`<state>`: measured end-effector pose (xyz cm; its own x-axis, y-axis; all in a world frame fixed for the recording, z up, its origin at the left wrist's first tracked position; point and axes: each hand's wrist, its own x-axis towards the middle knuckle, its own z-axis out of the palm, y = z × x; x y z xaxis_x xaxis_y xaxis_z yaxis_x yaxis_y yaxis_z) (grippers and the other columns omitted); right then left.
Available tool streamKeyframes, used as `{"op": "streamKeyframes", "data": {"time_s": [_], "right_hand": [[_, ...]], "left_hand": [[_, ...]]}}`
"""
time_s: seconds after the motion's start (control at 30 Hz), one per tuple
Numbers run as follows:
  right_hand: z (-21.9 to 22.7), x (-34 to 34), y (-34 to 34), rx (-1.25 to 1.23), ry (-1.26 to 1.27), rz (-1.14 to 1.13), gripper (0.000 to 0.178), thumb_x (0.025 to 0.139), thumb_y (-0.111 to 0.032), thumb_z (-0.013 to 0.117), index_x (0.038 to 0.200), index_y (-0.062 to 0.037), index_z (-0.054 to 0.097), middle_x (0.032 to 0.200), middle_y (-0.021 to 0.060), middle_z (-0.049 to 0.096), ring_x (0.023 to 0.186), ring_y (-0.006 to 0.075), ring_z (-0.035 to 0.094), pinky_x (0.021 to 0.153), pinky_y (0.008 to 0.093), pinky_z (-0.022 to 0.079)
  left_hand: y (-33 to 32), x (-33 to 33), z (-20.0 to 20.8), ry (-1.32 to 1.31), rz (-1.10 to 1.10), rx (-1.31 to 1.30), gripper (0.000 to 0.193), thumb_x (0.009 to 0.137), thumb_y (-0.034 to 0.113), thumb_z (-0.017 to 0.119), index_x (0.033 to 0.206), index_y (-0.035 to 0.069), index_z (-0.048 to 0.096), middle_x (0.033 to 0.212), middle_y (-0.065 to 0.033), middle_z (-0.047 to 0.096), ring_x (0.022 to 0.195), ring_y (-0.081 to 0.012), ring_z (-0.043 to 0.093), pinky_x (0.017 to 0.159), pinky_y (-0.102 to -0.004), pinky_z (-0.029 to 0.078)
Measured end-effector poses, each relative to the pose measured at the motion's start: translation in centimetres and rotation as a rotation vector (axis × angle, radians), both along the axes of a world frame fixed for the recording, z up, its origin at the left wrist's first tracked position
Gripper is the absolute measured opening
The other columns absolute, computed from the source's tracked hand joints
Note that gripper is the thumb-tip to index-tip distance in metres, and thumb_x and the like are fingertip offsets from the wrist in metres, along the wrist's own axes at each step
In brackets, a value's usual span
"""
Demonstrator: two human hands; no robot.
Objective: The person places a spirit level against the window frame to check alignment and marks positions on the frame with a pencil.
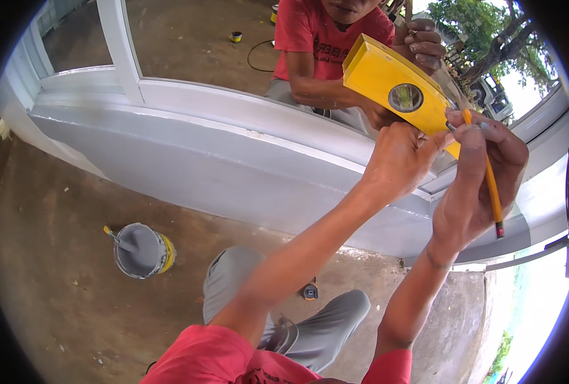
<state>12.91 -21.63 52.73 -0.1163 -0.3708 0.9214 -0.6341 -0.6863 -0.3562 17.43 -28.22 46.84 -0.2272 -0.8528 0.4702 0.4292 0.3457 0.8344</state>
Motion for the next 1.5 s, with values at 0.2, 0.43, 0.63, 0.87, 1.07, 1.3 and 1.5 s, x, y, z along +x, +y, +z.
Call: {"op": "streamKeyframes", "data": {"time_s": [0.2,0.43,0.63,0.87,1.07,1.3,1.5], "right_hand": [[1.5,0.5,-1.7,-0.051,0.410,-0.179,0.016,0.099,-0.009,0.050,0.104,0.0011,0.062,0.101,0.0085,0.063,0.099,0.0181,0.062,0.092,0.0335,0.049],[4.5,1.9,-4.2,0.014,0.711,-0.241,0.014,0.094,-0.007,0.064,0.108,-0.0047,0.063,0.096,0.0053,0.068,0.087,0.0116,0.065,0.080,0.0272,0.051],[6.6,2.8,-5.9,0.188,0.867,-0.336,0.013,0.091,-0.011,0.069,0.103,-0.0068,0.065,0.086,0.0039,0.069,0.078,0.0102,0.065,0.067,0.0274,0.053],[9.0,4.2,-5.7,0.288,1.096,-0.396,0.013,0.089,-0.012,0.070,0.099,-0.0074,0.064,0.084,0.0057,0.068,0.076,0.0148,0.065,0.064,0.0306,0.052],[9.8,4.7,-5.1,0.299,1.173,-0.486,0.013,0.085,-0.011,0.071,0.092,-0.0066,0.061,0.080,0.0079,0.066,0.072,0.0208,0.063,0.062,0.0332,0.050],[8.9,5.1,-5.6,0.314,1.160,-0.482,0.016,0.081,-0.010,0.072,0.084,-0.0056,0.057,0.075,0.0103,0.063,0.068,0.0277,0.061,0.060,0.0361,0.048],[9.7,6.3,-5.2,0.428,1.146,-0.553,0.018,0.078,-0.009,0.073,0.079,-0.0051,0.055,0.073,0.0120,0.061,0.067,0.0331,0.060,0.060,0.0387,0.047]], "left_hand": [[0.1,0.3,0.2,-0.035,-0.009,0.012,0.033,0.091,0.028,0.065,0.094,-0.004,0.071,0.078,-0.0220,0.069,0.074,-0.0384,0.068,0.065,-0.0444,0.051],[-0.9,-1.0,-1.0,-0.220,0.201,-0.235,0.036,0.092,0.026,0.062,0.082,-0.008,0.066,0.077,-0.0292,0.064,0.077,-0.0455,0.063,0.069,-0.0504,0.049],[-0.5,-0.4,-0.4,-0.189,0.022,0.022,0.036,0.089,0.025,0.065,0.073,-0.007,0.058,0.066,-0.0230,0.062,0.064,-0.0401,0.062,0.060,-0.0446,0.045],[-0.2,-0.1,0.1,-0.100,0.067,-0.014,0.043,0.092,0.029,0.064,0.073,-0.009,0.059,0.061,-0.0230,0.059,0.055,-0.0398,0.057,0.057,-0.0453,0.043],[0.3,-0.1,1.1,-0.057,0.032,-0.015,0.040,0.093,0.027,0.065,0.074,-0.009,0.061,0.061,-0.0223,0.059,0.055,-0.0384,0.058,0.058,-0.0453,0.043],[-0.3,0.5,-0.1,-0.094,0.079,-0.014,0.039,0.093,0.027,0.066,0.077,-0.008,0.064,0.058,-0.0219,0.058,0.055,-0.0384,0.058,0.058,-0.0446,0.043],[0.2,0.2,0.6,-0.107,0.049,-0.013,0.042,0.094,0.031,0.064,0.074,-0.007,0.063,0.055,-0.0193,0.055,0.048,-0.0318,0.053,0.054,-0.0428,0.040]]}}
